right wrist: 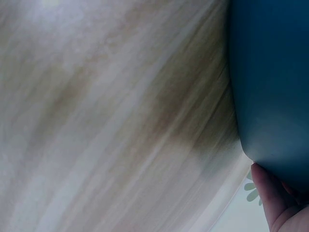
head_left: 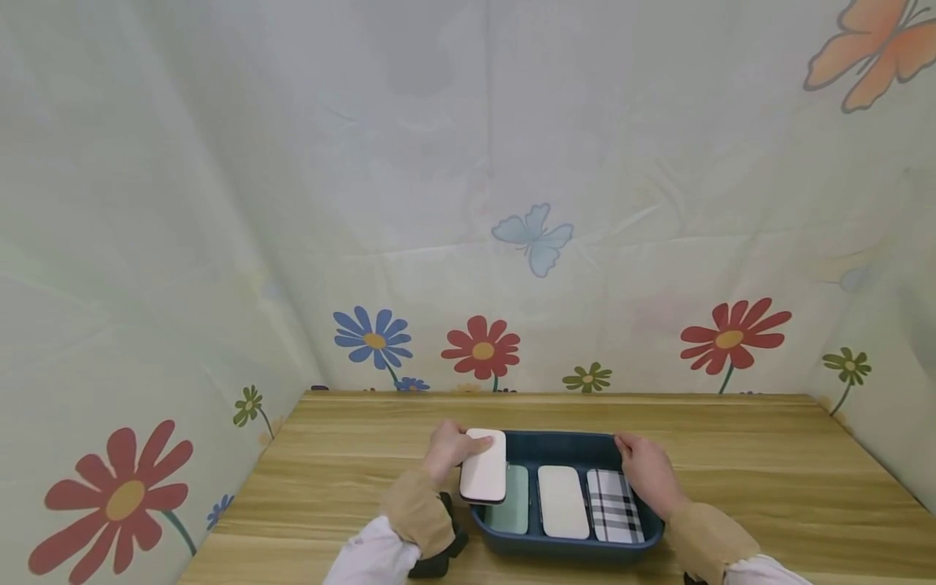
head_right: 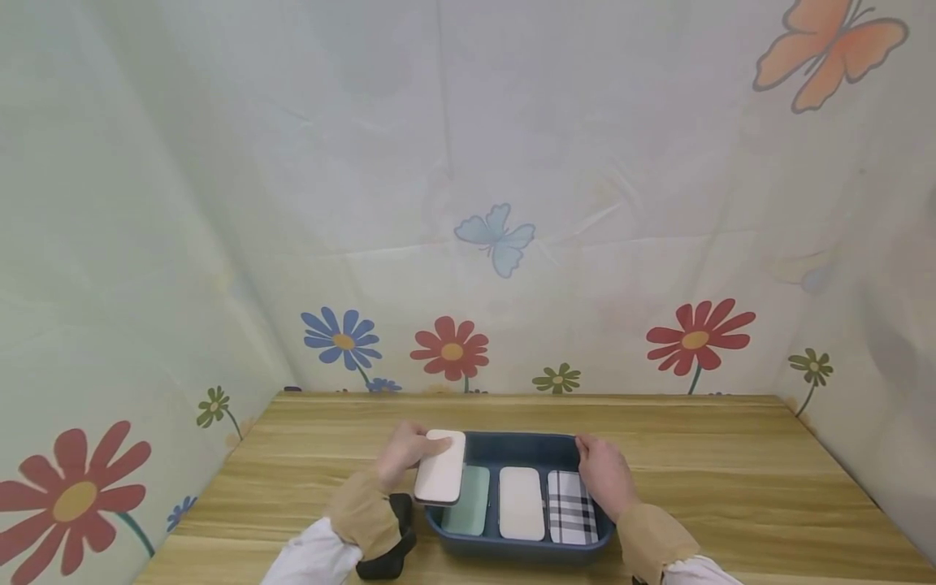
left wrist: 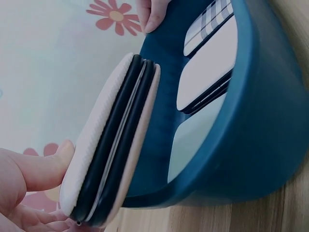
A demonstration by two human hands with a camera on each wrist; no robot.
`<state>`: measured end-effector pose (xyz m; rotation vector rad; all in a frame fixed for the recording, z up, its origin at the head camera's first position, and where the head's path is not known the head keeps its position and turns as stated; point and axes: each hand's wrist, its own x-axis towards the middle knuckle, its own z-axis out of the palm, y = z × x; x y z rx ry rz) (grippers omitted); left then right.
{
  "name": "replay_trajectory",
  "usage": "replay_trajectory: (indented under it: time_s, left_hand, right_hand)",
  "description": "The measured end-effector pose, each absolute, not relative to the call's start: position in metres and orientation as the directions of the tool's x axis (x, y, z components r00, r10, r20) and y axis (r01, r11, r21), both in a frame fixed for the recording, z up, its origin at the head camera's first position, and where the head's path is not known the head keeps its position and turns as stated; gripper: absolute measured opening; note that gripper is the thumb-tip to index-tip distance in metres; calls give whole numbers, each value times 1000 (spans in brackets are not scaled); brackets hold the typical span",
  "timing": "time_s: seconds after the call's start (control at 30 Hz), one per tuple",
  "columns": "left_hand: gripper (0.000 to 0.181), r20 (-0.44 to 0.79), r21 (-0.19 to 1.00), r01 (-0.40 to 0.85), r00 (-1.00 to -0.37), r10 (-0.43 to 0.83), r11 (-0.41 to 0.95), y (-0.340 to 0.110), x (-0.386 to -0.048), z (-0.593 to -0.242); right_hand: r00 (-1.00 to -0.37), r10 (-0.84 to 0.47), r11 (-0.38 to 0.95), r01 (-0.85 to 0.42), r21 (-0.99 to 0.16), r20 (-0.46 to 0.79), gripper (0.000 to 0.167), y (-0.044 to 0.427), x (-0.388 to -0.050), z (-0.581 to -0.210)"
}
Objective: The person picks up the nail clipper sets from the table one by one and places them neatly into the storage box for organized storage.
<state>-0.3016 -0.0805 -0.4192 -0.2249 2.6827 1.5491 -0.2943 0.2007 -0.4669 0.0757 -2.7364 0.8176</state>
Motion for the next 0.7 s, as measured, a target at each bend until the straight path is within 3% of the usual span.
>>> replay_trajectory:
  time_s: [0.7]
  left_hand:
    - [36,-80,840,-128,-990,-113,527,-59,-287,-419]
  right_hand:
    - [-961,23,827,-138,-545,277,23,205,-288,-468]
